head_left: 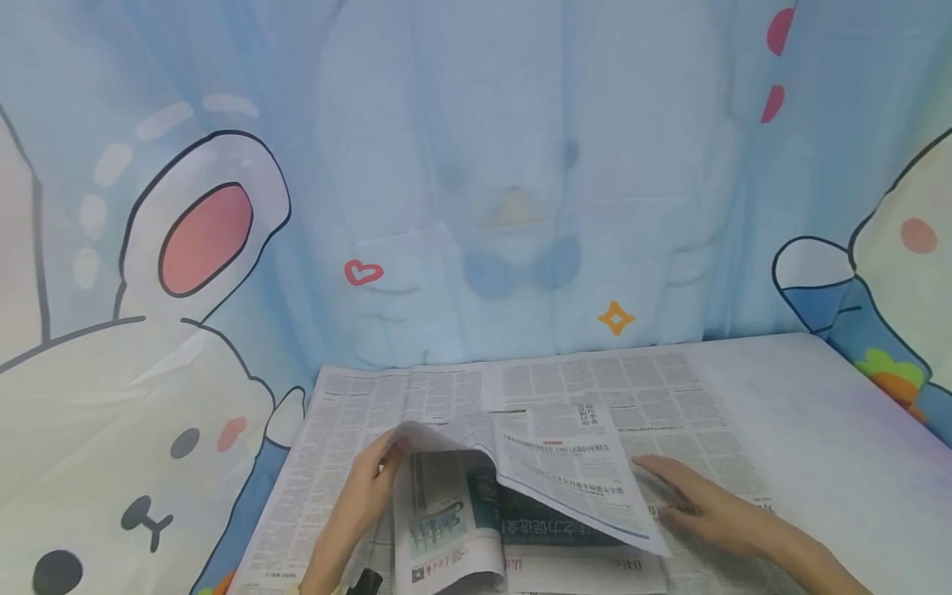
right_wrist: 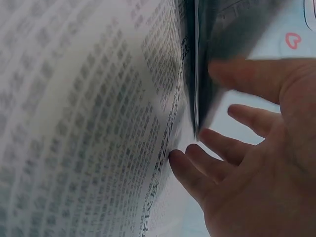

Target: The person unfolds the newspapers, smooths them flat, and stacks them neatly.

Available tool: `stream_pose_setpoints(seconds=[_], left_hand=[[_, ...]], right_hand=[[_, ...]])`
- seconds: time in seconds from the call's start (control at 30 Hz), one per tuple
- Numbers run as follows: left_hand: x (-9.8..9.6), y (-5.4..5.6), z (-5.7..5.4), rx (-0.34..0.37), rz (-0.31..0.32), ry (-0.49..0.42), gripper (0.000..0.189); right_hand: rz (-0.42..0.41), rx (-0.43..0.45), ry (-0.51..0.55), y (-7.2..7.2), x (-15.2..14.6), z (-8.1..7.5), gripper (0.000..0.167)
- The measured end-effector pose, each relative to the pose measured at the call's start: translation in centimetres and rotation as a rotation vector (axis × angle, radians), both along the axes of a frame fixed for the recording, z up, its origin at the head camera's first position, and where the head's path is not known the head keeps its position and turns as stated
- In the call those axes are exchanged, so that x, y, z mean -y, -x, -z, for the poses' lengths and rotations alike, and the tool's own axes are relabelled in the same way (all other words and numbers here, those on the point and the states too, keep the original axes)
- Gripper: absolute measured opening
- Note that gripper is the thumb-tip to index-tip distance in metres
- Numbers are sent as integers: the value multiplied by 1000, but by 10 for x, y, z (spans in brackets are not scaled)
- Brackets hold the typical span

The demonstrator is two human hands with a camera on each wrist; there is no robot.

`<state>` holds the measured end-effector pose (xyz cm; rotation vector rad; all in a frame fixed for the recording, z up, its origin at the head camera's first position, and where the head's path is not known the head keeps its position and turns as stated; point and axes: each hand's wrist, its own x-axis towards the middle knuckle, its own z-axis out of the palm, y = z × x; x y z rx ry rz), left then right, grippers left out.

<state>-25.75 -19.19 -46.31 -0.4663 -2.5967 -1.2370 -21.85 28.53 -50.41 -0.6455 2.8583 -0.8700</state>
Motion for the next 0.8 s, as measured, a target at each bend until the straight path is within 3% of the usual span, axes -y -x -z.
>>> stream_pose_setpoints(seconds=[0.1, 0.17, 0.37, 0.47, 0.67, 0.8], left_hand=[[1, 1, 0, 11, 2, -29, 34], [3, 2, 0, 26, 9, -40, 33], [7, 3, 0, 97, 49, -16, 29], [13, 2, -1, 140, 118, 21, 26], [35, -7, -3, 146, 313, 78, 28], [50, -17, -12, 200, 414, 51, 26]], right_hand=[[-1, -22, 9, 1, 4, -2, 78], [-17, -83, 21, 3, 10, -4, 78], [-44, -254, -54, 3, 25, -15, 54], [-103, -289, -66, 2, 23, -17, 48], [-227, -262, -75, -8, 11, -23, 41], [-283, -121, -73, -27, 4, -39, 39]])
